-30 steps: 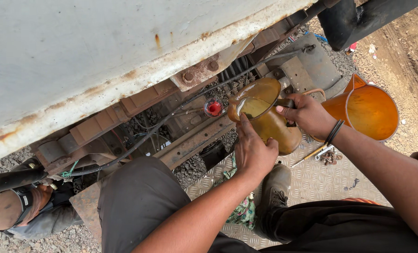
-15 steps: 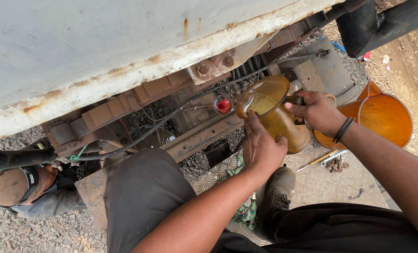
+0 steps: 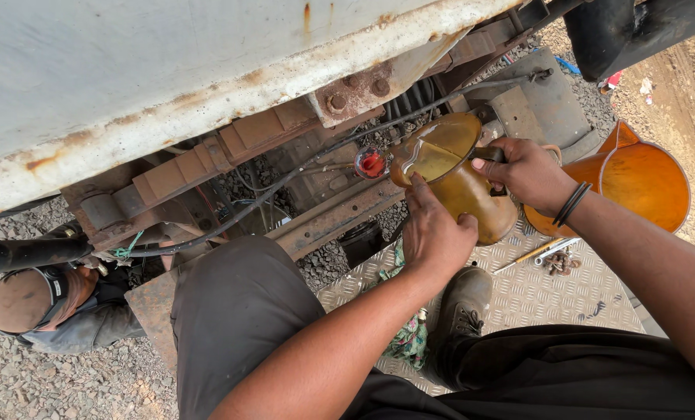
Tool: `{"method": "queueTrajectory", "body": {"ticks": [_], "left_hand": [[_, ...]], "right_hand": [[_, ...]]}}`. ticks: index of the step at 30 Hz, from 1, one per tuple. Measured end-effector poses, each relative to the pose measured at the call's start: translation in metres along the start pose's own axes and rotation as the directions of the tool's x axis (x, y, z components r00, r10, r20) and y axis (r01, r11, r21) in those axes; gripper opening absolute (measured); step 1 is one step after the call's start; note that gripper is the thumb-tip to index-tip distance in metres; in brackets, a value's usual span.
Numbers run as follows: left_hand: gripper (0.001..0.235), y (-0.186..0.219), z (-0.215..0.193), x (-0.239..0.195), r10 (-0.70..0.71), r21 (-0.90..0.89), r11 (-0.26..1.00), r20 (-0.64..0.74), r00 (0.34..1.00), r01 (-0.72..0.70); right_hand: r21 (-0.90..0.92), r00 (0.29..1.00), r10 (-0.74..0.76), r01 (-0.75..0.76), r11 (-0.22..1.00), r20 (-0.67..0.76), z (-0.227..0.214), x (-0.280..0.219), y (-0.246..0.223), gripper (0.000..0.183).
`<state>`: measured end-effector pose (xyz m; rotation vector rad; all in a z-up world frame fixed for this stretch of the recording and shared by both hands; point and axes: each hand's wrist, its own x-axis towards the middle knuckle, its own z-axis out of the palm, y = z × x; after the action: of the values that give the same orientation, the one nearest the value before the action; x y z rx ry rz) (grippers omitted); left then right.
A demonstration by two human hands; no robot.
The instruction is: The person pours a yellowish liquid from a large orange pitcher into a smaller transparent container, then pours the liquid from the smaller container into a red-capped opening on a vehicle's undercarriage. The person repeats this transfer process multiple times.
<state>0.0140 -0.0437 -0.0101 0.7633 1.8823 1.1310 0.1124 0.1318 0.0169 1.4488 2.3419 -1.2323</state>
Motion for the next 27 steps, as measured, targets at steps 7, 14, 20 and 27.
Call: {"method": "queueTrajectory", "body": {"ticks": [7, 14, 20, 27], "left_hand": [[0.106, 0.006, -0.007, 0.001, -0.034, 0.003, 0.999, 0.035, 0.999, 0.034], [0.107, 0.005, -0.007, 0.005, -0.056, 0.015, 0.998, 0.04, 0.998, 0.055], [0.106, 0.001, -0.004, 0.008, -0.047, 0.028, 0.999, 0.034, 0.998, 0.047], [0.104, -0.006, 0.002, 0.01, -0.013, 0.023, 1.0, -0.006, 1.0, 0.013]], "right_hand": [[-0.056, 1.0, 0.028, -0.028, 0.998, 0.003, -0.002, 0.0, -0.007, 0.041], [-0.08, 1.0, -0.012, 0.013, 0.997, 0.009, -0.002, 0.004, -0.006, 0.044], [-0.049, 0.998, -0.055, 0.056, 0.997, 0.021, -0.002, 0.008, -0.003, 0.042], [-0.065, 0.997, -0.071, 0.074, 0.995, 0.04, -0.003, 0.008, -0.003, 0.041]]}}
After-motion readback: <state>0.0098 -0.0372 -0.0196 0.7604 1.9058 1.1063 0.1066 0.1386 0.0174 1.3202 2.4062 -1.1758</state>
